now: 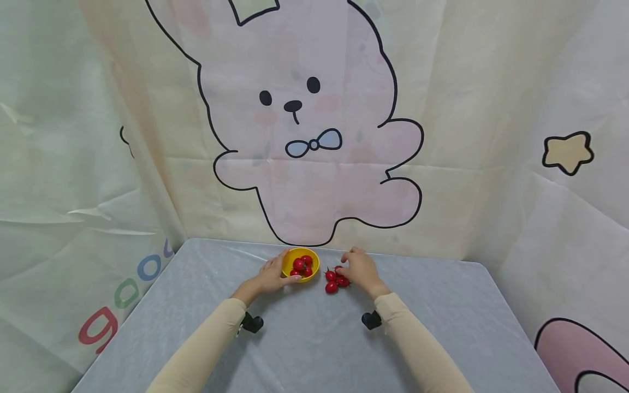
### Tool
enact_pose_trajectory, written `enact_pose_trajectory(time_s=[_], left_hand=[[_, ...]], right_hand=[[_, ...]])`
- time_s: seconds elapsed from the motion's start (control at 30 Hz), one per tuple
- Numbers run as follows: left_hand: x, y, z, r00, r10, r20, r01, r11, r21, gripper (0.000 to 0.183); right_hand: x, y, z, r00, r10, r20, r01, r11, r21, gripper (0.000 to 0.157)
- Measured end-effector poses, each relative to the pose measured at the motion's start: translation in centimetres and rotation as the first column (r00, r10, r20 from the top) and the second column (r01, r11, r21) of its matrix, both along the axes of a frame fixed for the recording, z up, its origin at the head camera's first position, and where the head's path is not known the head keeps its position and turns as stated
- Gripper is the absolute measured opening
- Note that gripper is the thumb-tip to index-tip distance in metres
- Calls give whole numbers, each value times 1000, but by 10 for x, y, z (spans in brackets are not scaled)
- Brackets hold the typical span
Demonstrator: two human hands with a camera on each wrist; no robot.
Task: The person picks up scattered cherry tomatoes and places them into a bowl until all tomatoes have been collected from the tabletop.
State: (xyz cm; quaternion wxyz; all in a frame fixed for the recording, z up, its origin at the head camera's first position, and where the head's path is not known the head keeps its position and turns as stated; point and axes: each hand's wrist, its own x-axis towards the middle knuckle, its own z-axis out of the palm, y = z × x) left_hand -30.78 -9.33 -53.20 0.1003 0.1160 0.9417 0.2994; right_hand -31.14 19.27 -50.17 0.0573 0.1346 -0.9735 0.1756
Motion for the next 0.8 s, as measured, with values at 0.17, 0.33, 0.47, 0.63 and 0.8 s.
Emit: enact_pose_trajectory(time_s=[0.17, 0.33, 0.47, 0.63, 0.8], left_hand=[[1, 1, 1, 1000, 10, 15, -10, 1000, 8, 107], [2, 2, 2, 1000, 18, 21, -18, 1000, 6, 107], [2, 2, 1, 1000, 20, 22, -21, 1000, 8, 107], [0, 2, 0, 1000, 23, 20, -24, 1000, 10, 107], [0, 2, 0, 1000, 25, 20, -25, 1000, 5, 107]], right_hand=[[9, 4, -4, 1000, 15, -10, -15, 1000, 3, 31], [17, 7, -11, 1000, 30, -4, -30, 1000, -3, 27], [20, 8, -16, 999, 42, -4, -42, 999, 4, 25], [22, 9, -20, 999, 48, -13, -48, 999, 19, 27], [23, 9, -23, 999, 44, -25, -43, 998, 37, 31]])
